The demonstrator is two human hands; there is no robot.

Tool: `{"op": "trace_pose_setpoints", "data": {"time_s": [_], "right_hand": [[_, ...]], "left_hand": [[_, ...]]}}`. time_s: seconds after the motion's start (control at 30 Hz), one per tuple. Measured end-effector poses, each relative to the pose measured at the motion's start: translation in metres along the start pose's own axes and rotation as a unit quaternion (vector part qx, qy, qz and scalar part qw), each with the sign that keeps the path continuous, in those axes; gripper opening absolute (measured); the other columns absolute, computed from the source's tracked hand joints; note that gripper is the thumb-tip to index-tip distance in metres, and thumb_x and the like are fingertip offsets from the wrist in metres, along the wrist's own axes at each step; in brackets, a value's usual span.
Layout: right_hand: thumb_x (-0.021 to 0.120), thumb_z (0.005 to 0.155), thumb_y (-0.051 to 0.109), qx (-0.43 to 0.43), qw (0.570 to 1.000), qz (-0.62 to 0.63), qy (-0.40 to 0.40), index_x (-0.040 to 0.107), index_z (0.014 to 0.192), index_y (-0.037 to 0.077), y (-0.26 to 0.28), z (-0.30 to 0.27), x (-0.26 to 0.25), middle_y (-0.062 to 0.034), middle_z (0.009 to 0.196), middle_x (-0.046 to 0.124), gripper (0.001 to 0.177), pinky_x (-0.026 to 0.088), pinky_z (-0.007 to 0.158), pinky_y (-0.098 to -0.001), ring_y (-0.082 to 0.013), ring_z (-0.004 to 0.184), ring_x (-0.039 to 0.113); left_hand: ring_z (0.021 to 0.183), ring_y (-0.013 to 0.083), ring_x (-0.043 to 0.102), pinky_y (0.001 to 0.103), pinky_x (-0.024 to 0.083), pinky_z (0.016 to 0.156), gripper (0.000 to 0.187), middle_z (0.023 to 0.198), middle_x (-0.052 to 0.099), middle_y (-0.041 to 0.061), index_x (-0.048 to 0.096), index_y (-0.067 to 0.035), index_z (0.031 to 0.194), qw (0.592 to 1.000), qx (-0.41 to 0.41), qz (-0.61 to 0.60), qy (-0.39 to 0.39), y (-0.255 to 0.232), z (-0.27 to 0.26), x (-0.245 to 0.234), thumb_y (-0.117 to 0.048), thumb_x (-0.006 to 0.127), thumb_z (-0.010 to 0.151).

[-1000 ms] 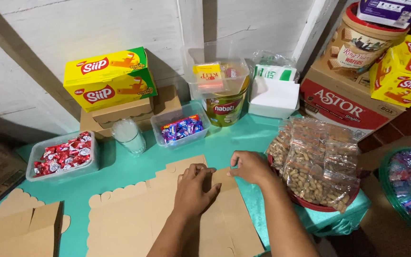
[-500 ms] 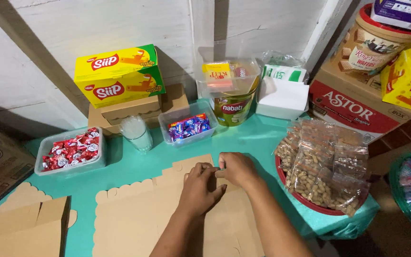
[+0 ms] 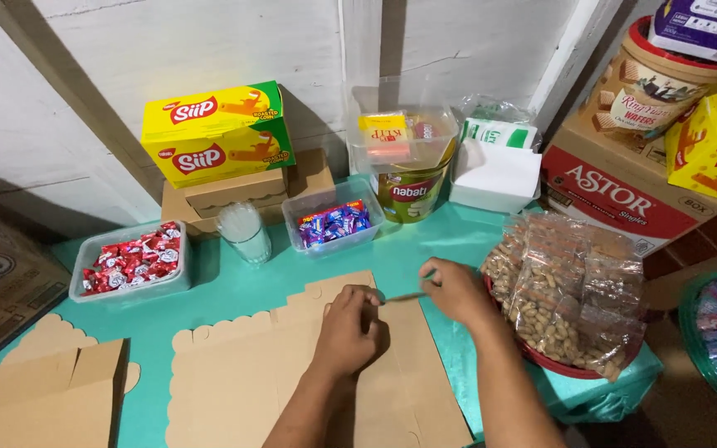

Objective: The person is seen folding flat cardboard templates into small boxes, likely for packaging snacks. They carefully fold along the pre-scored lines and tuck in the flaps to secure the box shape.

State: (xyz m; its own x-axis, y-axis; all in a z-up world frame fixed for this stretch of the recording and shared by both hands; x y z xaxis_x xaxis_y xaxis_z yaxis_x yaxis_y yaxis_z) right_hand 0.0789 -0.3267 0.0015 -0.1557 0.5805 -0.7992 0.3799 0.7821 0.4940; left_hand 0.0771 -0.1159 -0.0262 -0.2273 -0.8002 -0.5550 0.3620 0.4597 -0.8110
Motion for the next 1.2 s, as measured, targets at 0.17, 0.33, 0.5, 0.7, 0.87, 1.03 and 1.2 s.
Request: {"op": "trace_pose_setpoints", "data": {"time_s": [0.17, 0.33, 0.5, 0.7, 0.87, 1.03, 1.2], "right_hand": [[0.065, 0.096, 0.03, -0.01, 1.0, 0.024, 0.004, 0.076, 0.106, 0.029, -0.007, 0.003, 0.001, 0.0036, 0.118, 0.076, 0.014, 0.055, 0.075, -0.0402, -0.0227, 0.096, 0.071], [0.07, 0.089, 0.039, -0.01, 1.0, 0.026, 0.009, 0.069, 0.12, 0.029, 0.01, -0.001, 0.003, 0.0033, 0.105, 0.072, 0.033, 0.05, 0.073, -0.0387, -0.021, 0.088, 0.068], [0.072, 0.091, 0.037, -0.015, 1.0, -0.003, 0.008, 0.066, 0.118, 0.028, 0.009, 0.008, 0.013, 0.002, 0.099, 0.069, 0.029, 0.045, 0.063, -0.0406, -0.0224, 0.08, 0.064], [0.067, 0.089, 0.036, -0.018, 1.0, -0.012, -0.008, 0.071, 0.113, 0.028, 0.014, 0.001, 0.011, 0.0033, 0.097, 0.07, 0.026, 0.047, 0.066, -0.0405, -0.022, 0.081, 0.066], [0.079, 0.084, 0.028, -0.153, 0.985, -0.029, -0.072, 0.072, 0.109, 0.027, 0.011, 0.02, 0.03, 0.0018, 0.11, 0.068, 0.026, 0.052, 0.087, -0.0428, -0.024, 0.112, 0.06], [0.083, 0.078, 0.028, -0.281, 0.956, -0.028, -0.083, 0.074, 0.121, 0.027, 0.049, 0.01, 0.05, 0.0007, 0.126, 0.064, 0.044, 0.045, 0.103, -0.0403, -0.0261, 0.12, 0.058], [0.08, 0.079, 0.032, -0.385, 0.92, -0.072, -0.038, 0.073, 0.125, 0.023, 0.111, -0.025, 0.071, 0.0, 0.138, 0.062, 0.047, 0.042, 0.104, -0.044, -0.0236, 0.125, 0.058]], "left_hand": [[0.125, 0.0294, 0.058, 0.052, 0.039, 0.098, 0.028, 0.136, 0.059, 0.003, 0.073, -0.02, 0.113, 0.998, 0.022, 0.062, 0.007, 0.0, 0.0, 0.005, -0.025, 0.06, 0.088], [0.129, 0.0321, 0.054, 0.052, 0.04, 0.098, 0.044, 0.142, 0.055, 0.007, 0.067, -0.018, 0.133, 0.995, 0.014, 0.101, 0.02, -0.002, 0.0, 0.006, -0.029, 0.062, 0.09], [0.125, 0.0336, 0.055, 0.054, 0.039, 0.098, 0.042, 0.141, 0.056, 0.008, 0.068, -0.017, 0.129, 0.995, 0.014, 0.102, 0.013, -0.001, 0.0, 0.007, -0.031, 0.059, 0.09], [0.123, 0.0375, 0.056, 0.056, 0.041, 0.093, 0.043, 0.142, 0.053, 0.012, 0.065, -0.016, 0.132, 0.994, 0.046, 0.1, 0.01, 0.002, -0.001, 0.007, -0.03, 0.06, 0.092], [0.137, 0.0331, 0.052, 0.044, 0.044, 0.108, 0.04, 0.146, 0.051, 0.016, 0.068, -0.011, 0.13, 0.995, 0.046, 0.01, 0.092, -0.012, -0.014, -0.01, -0.018, 0.059, 0.092], [0.135, 0.0273, 0.051, 0.042, 0.042, 0.111, 0.045, 0.145, 0.058, 0.006, 0.065, -0.017, 0.138, 0.997, 0.024, 0.035, 0.065, -0.054, -0.072, -0.083, -0.022, 0.056, 0.094], [0.133, 0.0303, 0.05, 0.044, 0.039, 0.112, 0.056, 0.144, 0.057, 0.008, 0.057, -0.018, 0.145, 0.992, 0.002, 0.125, 0.01, 0.052, -0.144, -0.111, -0.034, 0.066, 0.092]]}}
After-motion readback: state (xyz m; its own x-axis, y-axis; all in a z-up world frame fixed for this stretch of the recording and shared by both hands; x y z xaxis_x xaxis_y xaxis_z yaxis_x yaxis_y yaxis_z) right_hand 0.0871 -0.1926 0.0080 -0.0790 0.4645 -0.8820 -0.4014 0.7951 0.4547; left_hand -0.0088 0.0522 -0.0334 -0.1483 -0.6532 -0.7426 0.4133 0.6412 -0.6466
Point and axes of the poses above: each hand's wrist, its own z-axis towards the middle knuckle, its own x-axis out of the palm, y = z × x, the point moved 7 cm from there along z, towards the middle knuckle
